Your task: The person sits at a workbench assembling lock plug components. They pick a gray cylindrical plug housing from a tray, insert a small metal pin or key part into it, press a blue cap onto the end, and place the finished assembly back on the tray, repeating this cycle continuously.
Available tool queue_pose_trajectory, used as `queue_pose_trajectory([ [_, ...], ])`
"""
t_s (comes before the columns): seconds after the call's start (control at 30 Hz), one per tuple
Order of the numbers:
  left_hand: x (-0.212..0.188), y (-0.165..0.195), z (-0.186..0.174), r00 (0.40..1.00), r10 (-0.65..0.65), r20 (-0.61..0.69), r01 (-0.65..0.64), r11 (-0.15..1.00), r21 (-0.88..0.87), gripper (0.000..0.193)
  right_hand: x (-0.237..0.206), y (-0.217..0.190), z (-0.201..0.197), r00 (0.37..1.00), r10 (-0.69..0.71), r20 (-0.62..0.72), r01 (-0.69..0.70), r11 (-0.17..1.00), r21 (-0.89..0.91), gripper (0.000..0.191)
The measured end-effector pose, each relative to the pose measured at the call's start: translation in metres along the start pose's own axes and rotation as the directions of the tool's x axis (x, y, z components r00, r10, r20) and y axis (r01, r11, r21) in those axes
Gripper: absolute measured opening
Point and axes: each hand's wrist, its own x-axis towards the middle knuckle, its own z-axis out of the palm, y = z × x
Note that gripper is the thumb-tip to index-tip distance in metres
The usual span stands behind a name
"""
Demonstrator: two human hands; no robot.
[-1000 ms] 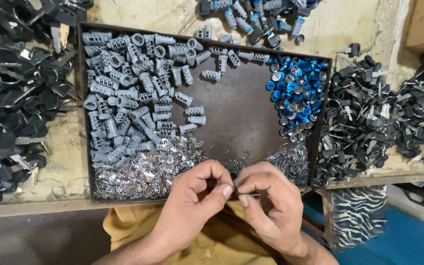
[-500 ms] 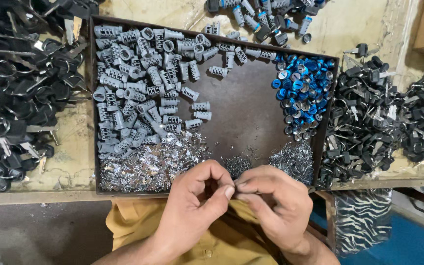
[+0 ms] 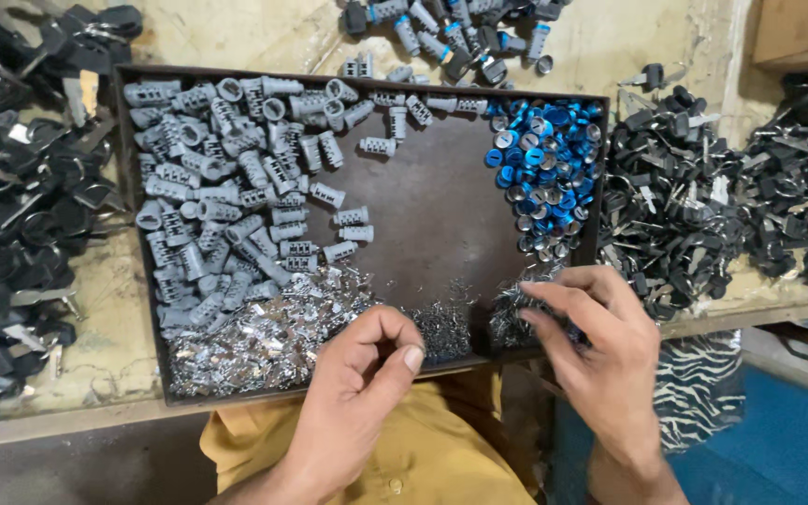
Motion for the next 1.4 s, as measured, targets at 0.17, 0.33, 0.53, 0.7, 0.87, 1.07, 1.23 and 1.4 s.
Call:
queue_pose_trajectory([
  [0.17,0.007,-0.007,-0.001,1.000,-0.008,0.013,0.008,1.000,0.002,0.002,-0.015,0.035,-0.009,0.992,-0.123,-0.010,0.114,0.946,-0.303,0.023],
  [0.33,0.008,-0.013,0.007,1.000,0.007,-0.012,-0.006,0.996,0.093,0.003,-0.032,0.059,-0.023,0.994,0.091,-0.059,-0.091,0.996,-0.006,0.015],
  [0.53,0.004,-0.018,0.009,0.999,0.037,0.019,-0.039,0.990,0.134,0.003,-0.024,0.073,-0.029,0.996,0.064,-0.060,-0.064,0.998,0.014,0.008],
  [0.7,0.003,-0.016,0.022,0.981,0.100,0.164,-0.123,0.983,0.138,0.005,-0.034,0.052,-0.018,0.997,-0.014,-0.074,0.025,0.990,0.142,0.004],
  [0.87,0.004,-0.018,0.047,0.988,-0.081,0.130,0.112,0.962,-0.248,0.010,-0.050,0.004,0.020,0.982,-0.170,-0.082,0.189,0.907,0.377,0.010],
  [1.07,-0.007,-0.012,0.046,0.991,-0.029,0.131,0.073,0.935,-0.346,0.013,-0.051,-0.012,0.040,0.954,-0.190,-0.231,0.260,0.909,0.326,0.015],
  [1.23,-0.011,-0.013,0.044,0.991,-0.007,0.131,0.056,0.924,-0.379,0.014,-0.051,-0.014,0.042,0.947,-0.209,-0.243,0.282,0.903,0.323,0.015],
  [1.4,-0.013,-0.013,0.037,0.990,-0.009,0.140,0.057,0.938,-0.341,0.012,-0.051,-0.018,0.041,0.952,-0.232,-0.201,0.290,0.895,0.340,0.018],
])
